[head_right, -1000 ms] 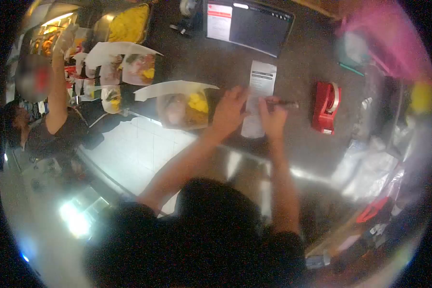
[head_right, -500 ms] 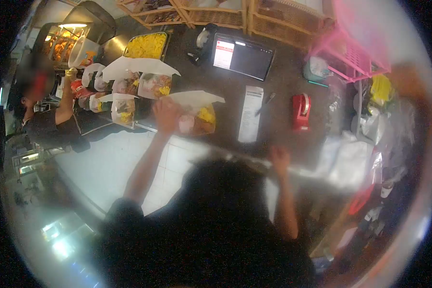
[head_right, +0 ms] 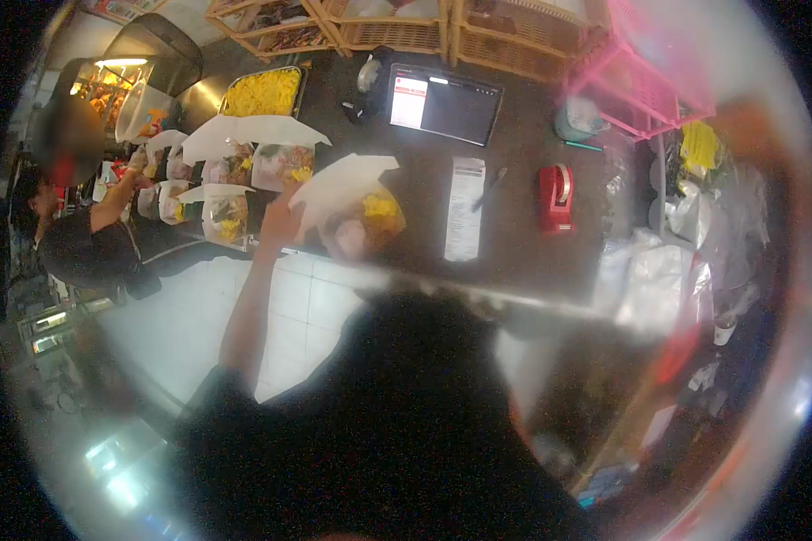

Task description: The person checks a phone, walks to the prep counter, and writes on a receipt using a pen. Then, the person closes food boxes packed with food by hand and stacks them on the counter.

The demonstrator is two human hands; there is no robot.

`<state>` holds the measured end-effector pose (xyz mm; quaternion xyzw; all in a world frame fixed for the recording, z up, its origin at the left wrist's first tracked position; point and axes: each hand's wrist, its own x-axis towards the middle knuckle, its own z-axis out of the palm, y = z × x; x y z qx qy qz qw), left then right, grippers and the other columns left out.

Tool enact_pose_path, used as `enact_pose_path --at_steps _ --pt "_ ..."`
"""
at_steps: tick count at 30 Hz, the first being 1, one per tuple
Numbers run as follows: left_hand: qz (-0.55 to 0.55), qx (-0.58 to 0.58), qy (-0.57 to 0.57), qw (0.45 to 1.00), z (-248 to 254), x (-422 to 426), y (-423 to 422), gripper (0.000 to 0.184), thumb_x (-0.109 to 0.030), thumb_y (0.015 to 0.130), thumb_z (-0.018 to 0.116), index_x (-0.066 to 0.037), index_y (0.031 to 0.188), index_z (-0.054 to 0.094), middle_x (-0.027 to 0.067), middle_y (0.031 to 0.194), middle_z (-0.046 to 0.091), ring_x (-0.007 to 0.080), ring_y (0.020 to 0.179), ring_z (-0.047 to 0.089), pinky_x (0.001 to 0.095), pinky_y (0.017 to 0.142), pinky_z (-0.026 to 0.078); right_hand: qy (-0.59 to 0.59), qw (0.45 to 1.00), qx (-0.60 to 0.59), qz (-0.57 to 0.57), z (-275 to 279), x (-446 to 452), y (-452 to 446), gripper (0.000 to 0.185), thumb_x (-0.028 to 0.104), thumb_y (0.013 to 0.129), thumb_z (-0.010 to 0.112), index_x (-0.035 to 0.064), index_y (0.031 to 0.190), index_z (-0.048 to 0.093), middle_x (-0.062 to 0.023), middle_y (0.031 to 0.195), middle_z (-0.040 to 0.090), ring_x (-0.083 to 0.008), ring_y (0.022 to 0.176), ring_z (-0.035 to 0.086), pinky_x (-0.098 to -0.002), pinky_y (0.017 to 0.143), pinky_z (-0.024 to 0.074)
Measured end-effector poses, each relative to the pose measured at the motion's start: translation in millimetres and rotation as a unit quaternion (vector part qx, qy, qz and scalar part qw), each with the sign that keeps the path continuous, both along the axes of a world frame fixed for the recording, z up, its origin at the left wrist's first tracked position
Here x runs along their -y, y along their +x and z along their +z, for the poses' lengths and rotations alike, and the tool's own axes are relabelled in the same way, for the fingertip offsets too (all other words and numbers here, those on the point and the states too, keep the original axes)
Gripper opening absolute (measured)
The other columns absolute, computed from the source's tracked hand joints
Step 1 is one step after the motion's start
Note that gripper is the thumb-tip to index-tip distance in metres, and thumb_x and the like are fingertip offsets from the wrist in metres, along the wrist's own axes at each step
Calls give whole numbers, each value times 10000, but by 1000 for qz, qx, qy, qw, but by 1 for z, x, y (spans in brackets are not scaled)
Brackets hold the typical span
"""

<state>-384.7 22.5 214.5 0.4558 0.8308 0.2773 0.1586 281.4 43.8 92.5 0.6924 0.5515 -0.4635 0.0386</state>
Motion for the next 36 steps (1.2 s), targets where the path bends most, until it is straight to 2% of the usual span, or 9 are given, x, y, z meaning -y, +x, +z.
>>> enact_pose_path --at_steps 3,7,10,16,27,29,32,34,36 --pt "56 -9 -170 984 -23 31 19 431 -190 857 596 12 1234 546 292 1136 626 467 1043 602 493 892 492 2 1000 3 -19 6 5 5 328 288 975 531 2 1110 621 -127 970 674 -241 845 630 -400 778 507" --pt "117 338 -24 933 -95 85 84 522 -144 863 601 0 1334 432 206 1143 635 347 1042 637 430 893 498 4 999 4 -52 10 21 4 321 279 980 521 5 1117 616 -125 977 668 -239 856 626 -396 789 503" --pt "101 538 39 836 -66 72 145 550 -106 923 621 -1 1404 375 163 1338 505 240 1180 527 358 904 511 7 994 25 -104 11 50 -1 316 273 984 513 7 1122 613 -124 983 664 -237 864 623 -393 797 501" --pt "-116 423 -167 883 -102 60 165 549 -226 898 705 85 1281 464 218 1240 593 281 1152 582 384 1008 439 -31 976 84 -196 0 137 -38 306 260 991 498 12 1133 607 -121 993 656 -233 881 618 -387 813 496" --pt "-483 424 -351 681 -226 -17 202 542 -297 900 681 42 1290 517 198 1255 609 290 1152 597 380 1010 441 -59 959 84 -264 -2 201 -56 291 237 1004 470 20 1153 595 -115 1013 642 -226 911 608 -376 842 487" --pt "-628 95 -261 727 -90 -25 234 488 -292 901 647 -22 1297 556 187 1245 625 316 1164 598 386 1014 444 -64 966 89 -236 -7 197 -47 289 232 1006 465 21 1156 593 -114 1017 639 -224 917 606 -374 848 485" --pt "-627 194 -202 727 -165 -9 262 450 -262 909 615 -44 1298 561 203 1233 626 341 1185 583 408 1011 452 -51 976 86 -191 -13 193 -28 286 226 1009 457 23 1162 589 -113 1022 635 -222 925 603 -371 856 483" --pt "-585 355 -147 715 -95 -8 275 428 -288 908 628 -38 1254 590 208 1235 622 338 1165 590 417 997 459 -43 983 75 -164 -14 186 -19 284 222 1012 452 25 1165 587 -112 1026 633 -221 930 602 -369 861 481" --pt "-463 359 -20 810 -58 7 265 317 -312 918 601 -27 1053 628 211 1034 636 360 997 618 453 863 481 -44 988 52 -136 -9 184 -5 282 218 1014 447 26 1169 585 -111 1029 630 -220 936 600 -367 866 479"
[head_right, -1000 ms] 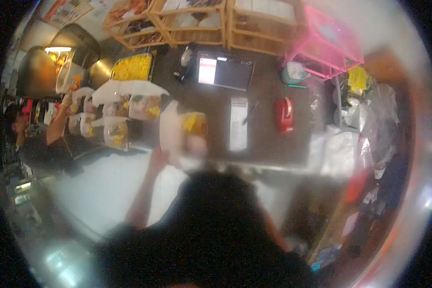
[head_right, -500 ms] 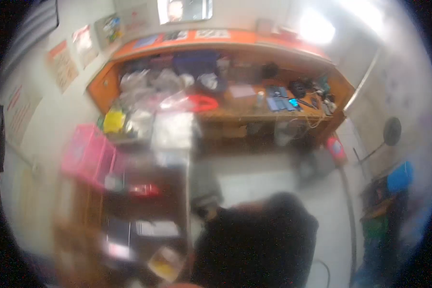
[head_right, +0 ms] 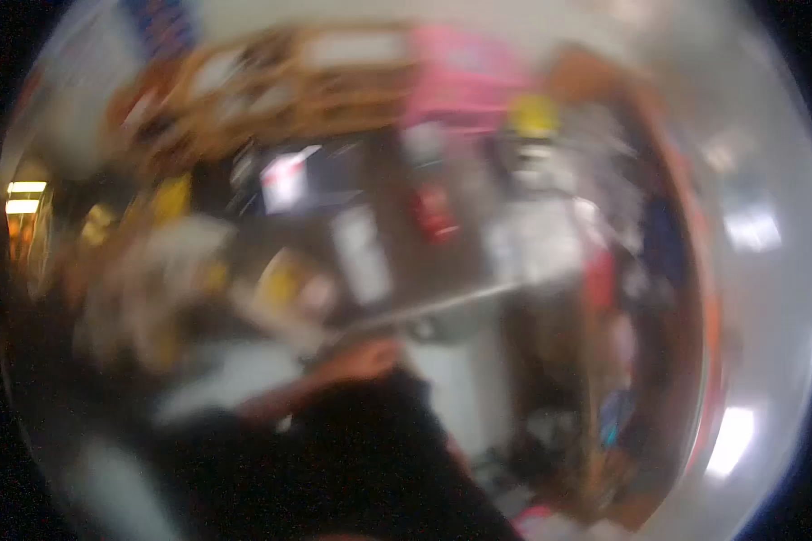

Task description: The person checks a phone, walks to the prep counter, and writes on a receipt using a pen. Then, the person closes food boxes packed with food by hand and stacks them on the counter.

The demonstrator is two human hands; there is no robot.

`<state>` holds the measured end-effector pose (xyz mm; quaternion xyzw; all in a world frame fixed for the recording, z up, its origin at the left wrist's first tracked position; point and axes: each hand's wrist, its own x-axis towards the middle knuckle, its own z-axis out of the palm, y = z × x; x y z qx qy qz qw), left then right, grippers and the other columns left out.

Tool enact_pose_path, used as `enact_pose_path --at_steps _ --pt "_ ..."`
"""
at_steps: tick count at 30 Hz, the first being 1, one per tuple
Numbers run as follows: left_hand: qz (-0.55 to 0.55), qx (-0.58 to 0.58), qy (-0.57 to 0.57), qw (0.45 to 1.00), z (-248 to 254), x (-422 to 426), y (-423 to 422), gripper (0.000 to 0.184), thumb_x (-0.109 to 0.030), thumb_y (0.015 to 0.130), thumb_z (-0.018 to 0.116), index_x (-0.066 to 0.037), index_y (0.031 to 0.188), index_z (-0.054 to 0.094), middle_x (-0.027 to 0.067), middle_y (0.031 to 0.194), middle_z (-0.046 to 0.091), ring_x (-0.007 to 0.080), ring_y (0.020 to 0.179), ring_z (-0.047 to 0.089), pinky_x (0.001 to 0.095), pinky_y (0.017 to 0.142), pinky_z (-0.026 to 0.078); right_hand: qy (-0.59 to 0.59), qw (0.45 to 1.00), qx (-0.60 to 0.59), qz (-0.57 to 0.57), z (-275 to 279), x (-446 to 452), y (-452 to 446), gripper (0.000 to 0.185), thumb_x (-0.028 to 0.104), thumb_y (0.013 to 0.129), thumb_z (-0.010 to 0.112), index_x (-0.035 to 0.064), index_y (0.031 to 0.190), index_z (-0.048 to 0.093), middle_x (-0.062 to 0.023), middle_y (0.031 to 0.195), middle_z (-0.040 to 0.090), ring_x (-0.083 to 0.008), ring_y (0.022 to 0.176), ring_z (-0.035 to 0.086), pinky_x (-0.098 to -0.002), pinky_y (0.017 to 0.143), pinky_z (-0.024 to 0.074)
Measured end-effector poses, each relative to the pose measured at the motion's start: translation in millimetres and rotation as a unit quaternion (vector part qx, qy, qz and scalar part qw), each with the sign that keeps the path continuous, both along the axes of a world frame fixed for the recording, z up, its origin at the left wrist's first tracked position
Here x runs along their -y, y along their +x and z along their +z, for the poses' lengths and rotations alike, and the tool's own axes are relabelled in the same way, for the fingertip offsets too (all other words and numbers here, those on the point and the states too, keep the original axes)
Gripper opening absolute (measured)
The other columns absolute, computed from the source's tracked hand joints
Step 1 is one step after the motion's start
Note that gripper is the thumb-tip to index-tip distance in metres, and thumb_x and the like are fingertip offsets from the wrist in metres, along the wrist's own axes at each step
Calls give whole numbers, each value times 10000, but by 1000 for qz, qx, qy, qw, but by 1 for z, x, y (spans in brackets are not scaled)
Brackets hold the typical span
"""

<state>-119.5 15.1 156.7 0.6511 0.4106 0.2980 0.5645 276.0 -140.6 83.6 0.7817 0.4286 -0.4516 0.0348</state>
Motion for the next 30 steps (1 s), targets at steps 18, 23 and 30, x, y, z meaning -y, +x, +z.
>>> enact_pose_path --at_steps 18,23,30 --pt "621 -199 101 751 59 41 -176 372 -181 853 699 1 1141 548 181 978 617 286 930 624 366 819 497 296 815 -160 471 120 -222 -399 290 317 864 663 43 958 663 -145 917 667 -351 925 651 -456 786 518" --pt "516 -249 -152 805 69 7 -203 332 -201 861 641 46 1069 564 213 924 628 385 836 631 401 781 511 324 841 -157 404 74 -223 -445 244 279 842 680 56 941 682 -140 922 657 -345 833 667 -447 736 530" --pt "450 8 -264 853 40 37 -161 331 -146 878 561 58 1136 594 161 1022 666 250 917 674 328 777 569 285 835 -234 408 103 -245 -405 196 233 880 627 78 975 700 -152 964 668 -338 778 671 -441 708 528"
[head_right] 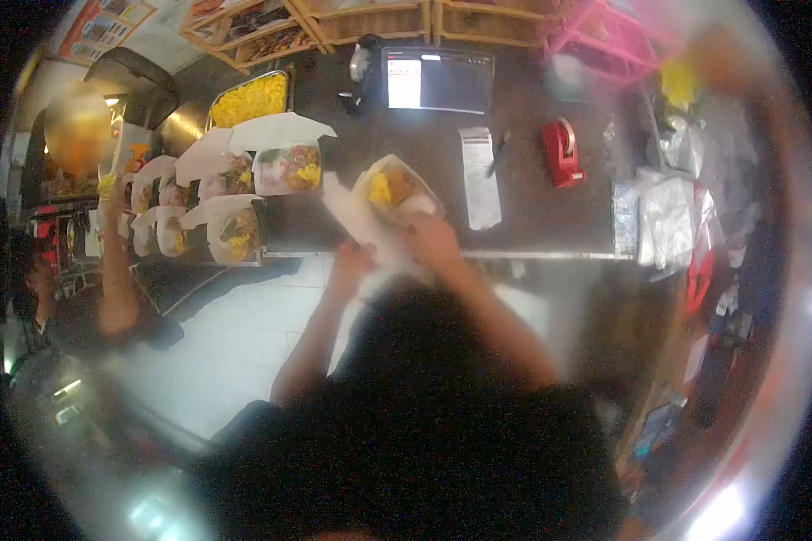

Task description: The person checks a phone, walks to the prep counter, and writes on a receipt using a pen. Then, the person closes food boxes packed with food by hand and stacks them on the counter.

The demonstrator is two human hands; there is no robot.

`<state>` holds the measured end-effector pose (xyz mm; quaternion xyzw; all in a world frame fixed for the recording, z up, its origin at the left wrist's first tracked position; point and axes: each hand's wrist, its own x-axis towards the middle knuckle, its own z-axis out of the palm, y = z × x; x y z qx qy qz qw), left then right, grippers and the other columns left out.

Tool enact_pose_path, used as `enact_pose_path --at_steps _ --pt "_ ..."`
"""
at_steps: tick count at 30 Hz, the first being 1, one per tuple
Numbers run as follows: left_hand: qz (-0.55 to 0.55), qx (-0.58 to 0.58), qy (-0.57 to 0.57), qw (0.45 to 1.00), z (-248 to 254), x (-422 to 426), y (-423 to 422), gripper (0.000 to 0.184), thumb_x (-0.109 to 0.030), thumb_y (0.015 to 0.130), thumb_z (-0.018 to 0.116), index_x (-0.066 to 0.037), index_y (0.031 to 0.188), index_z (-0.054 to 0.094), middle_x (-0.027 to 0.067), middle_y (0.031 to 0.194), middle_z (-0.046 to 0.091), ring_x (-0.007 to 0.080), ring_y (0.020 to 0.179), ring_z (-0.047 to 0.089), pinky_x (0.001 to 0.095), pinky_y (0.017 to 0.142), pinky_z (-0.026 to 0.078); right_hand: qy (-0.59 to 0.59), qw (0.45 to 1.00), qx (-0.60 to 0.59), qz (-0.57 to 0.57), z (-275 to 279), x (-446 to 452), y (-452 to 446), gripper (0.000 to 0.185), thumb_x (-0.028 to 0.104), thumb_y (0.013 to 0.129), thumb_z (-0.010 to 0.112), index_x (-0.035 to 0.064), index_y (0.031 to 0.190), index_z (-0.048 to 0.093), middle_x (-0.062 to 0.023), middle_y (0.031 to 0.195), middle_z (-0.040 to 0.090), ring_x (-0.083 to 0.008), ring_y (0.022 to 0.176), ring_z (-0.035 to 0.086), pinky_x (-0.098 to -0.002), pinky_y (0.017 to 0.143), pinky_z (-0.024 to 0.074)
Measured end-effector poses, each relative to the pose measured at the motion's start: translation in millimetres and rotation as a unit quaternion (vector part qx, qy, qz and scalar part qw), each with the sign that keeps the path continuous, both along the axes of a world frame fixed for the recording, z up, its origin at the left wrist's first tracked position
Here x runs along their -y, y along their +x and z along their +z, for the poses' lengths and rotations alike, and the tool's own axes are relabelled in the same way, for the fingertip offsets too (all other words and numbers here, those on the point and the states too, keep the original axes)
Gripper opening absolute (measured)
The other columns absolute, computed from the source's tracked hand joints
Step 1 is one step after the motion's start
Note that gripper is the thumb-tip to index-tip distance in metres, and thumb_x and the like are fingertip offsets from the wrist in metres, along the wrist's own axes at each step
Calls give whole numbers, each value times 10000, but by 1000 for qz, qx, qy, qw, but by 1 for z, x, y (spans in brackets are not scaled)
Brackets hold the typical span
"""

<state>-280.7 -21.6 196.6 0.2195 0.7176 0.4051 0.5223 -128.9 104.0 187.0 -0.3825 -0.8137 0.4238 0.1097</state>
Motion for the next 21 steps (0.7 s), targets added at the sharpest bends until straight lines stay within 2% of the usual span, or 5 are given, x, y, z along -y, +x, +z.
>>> enact_pose_path --at_steps 7,11,14,17,21 --pt "-28 255 88 963 16 3 60 347 -288 892 638 42 989 676 196 1015 676 289 930 658 393 868 506 -10 964 244 -107 -7 30 157 195 166 878 593 55 1034 631 -200 925 680 -409 883 650 -472 794 522" --pt "-110 286 47 951 32 6 50 383 -336 899 681 3 1076 672 157 984 677 281 948 640 391 888 481 -62 980 182 -46 -29 71 224 240 106 823 634 49 1055 642 -189 922 683 -405 870 651 -458 791 519" --pt "-28 9 -75 997 52 6 31 629 -305 878 707 39 1341 456 220 1304 470 335 1201 481 416 1039 384 -138 979 122 -90 -2 75 191 286 155 847 647 49 1110 613 -194 1019 659 -402 905 642 -464 782 512" --pt "110 -293 100 945 -29 12 17 938 -330 841 742 69 1496 203 266 1583 101 367 1460 186 437 1186 184 -53 987 89 -126 15 57 116 342 259 887 644 45 1146 582 -206 1141 611 -409 995 611 -475 825 500" --pt "45 -382 106 917 -61 -47 -3 1043 -323 842 742 75 1508 46 343 1549 114 401 1486 46 467 1201 114 26 971 137 -195 -22 14 39 392 331 935 581 18 1167 541 -228 1107 611 -437 953 621 -515 768 520"
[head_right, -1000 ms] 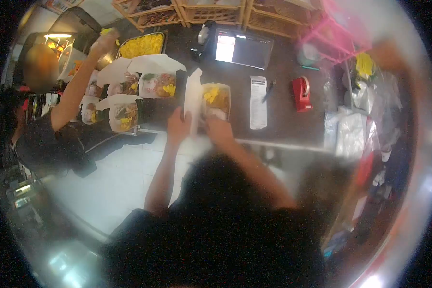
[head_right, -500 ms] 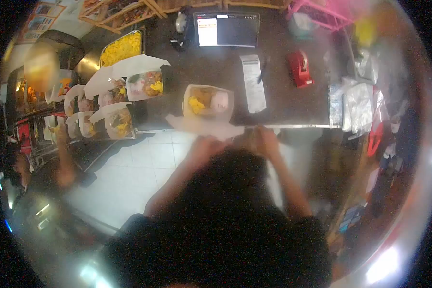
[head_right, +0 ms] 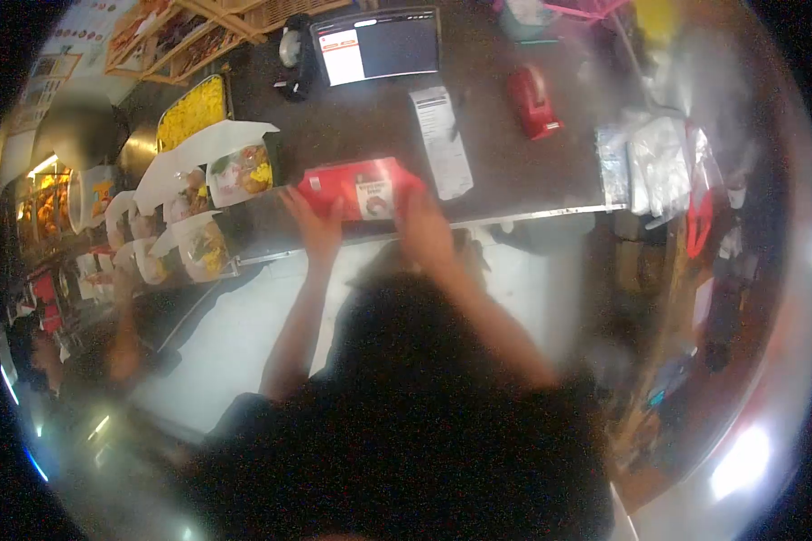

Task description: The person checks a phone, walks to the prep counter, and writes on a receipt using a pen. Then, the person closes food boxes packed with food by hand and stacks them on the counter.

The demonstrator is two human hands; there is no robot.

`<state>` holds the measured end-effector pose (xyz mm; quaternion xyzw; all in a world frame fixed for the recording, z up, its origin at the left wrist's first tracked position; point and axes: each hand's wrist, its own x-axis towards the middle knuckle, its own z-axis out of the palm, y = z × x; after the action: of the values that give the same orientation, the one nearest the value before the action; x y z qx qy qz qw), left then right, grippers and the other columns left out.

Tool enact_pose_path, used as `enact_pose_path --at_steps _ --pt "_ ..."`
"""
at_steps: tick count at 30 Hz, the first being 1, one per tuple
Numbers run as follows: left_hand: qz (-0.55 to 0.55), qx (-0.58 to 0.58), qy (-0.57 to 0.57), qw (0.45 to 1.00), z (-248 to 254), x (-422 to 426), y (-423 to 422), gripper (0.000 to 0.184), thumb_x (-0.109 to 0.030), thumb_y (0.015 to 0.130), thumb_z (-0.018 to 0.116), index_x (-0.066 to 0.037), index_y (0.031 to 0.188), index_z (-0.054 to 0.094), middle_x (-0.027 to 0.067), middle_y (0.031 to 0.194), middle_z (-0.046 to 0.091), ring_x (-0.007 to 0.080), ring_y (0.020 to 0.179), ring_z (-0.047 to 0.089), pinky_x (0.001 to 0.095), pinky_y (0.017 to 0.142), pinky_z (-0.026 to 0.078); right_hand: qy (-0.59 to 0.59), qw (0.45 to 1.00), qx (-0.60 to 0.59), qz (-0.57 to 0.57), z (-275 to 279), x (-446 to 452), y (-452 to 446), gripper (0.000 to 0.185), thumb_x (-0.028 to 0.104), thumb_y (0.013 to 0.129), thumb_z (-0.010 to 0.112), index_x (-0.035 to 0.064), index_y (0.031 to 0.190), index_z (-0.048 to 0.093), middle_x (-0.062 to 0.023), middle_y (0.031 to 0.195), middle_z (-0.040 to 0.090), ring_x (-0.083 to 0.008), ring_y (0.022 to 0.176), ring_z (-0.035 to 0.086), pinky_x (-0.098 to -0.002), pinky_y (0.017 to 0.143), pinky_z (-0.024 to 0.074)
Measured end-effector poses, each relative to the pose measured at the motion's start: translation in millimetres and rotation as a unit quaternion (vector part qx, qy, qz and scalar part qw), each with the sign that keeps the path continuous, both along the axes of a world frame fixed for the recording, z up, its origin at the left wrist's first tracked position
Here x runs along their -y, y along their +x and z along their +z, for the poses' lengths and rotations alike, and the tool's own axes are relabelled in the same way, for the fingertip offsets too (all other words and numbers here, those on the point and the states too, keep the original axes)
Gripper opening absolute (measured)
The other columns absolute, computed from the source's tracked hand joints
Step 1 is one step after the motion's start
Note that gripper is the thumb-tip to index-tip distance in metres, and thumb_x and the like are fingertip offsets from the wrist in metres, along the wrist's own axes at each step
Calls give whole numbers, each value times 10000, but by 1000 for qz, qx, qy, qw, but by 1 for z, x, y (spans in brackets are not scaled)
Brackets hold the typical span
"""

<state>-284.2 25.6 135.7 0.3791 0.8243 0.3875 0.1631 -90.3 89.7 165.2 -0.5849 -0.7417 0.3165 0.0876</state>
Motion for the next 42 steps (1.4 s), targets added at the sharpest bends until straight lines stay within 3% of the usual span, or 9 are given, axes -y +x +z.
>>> enact_pose_path --at_steps 6,9,14,16,23,29,32,37,42 --pt "-35 75 -205 975 -3 9 -6 677 -437 916 588 -32 1427 406 320 1281 547 474 1220 507 503 1034 402 -36 998 -46 2 -57 -16 -3 328 317 927 571 11 949 685 -256 835 659 -456 811 642 -517 723 512" --pt "-148 40 -283 947 -21 28 -22 378 -347 886 619 -65 1135 654 265 1025 668 444 1010 626 515 904 474 -54 997 -49 -8 -49 -27 9 344 340 906 600 13 878 707 -261 799 654 -448 808 644 -509 724 510" --pt "-102 31 -258 960 2 9 -28 430 -196 860 685 -54 1241 544 222 1074 673 373 982 658 474 838 519 -114 984 -139 0 -36 -41 15 427 304 897 642 13 1203 583 -212 937 695 -336 835 692 -440 731 534" --pt "-93 348 -112 926 -5 17 -42 501 -120 863 704 -57 1292 454 146 1149 630 237 1013 635 382 808 554 -152 965 -214 -3 -27 -37 25 455 252 898 657 13 1257 512 -185 1010 677 -291 870 684 -414 746 542" --pt "-75 229 70 968 18 23 -24 508 -89 870 713 -48 1303 452 104 1149 608 162 995 608 278 808 566 -131 898 -409 -95 -20 -6 21 451 249 922 645 -20 1253 500 -214 1133 653 -283 1023 657 -417 883 509" --pt "-49 91 -129 986 -22 11 -41 351 -299 820 764 -33 1036 688 147 872 704 262 834 700 352 756 549 -87 993 -77 -31 -59 -45 20 368 382 851 663 23 835 739 -193 777 704 -362 766 695 -437 706 523" --pt "-55 169 -195 964 -26 4 -54 393 -375 780 767 -56 1006 722 164 809 696 327 855 693 406 752 533 -177 980 -88 18 -27 -67 17 370 380 825 691 16 867 736 -190 799 705 -361 784 694 -428 719 528" --pt "-269 -184 -27 945 -48 -13 -37 852 -427 668 813 1 1335 498 213 1331 525 344 1237 523 443 1013 446 110 948 -5 298 -25 -54 -11 772 276 750 750 24 1396 410 -224 1420 395 -396 1309 408 -480 1041 400" --pt "-338 -240 -156 897 16 -10 -13 1135 -482 546 857 70 1387 330 250 1422 364 408 1342 364 499 1128 314 153 920 40 360 -2 -50 -24 761 264 686 787 -20 1310 456 -212 1292 446 -394 1209 461 -468 999 435"
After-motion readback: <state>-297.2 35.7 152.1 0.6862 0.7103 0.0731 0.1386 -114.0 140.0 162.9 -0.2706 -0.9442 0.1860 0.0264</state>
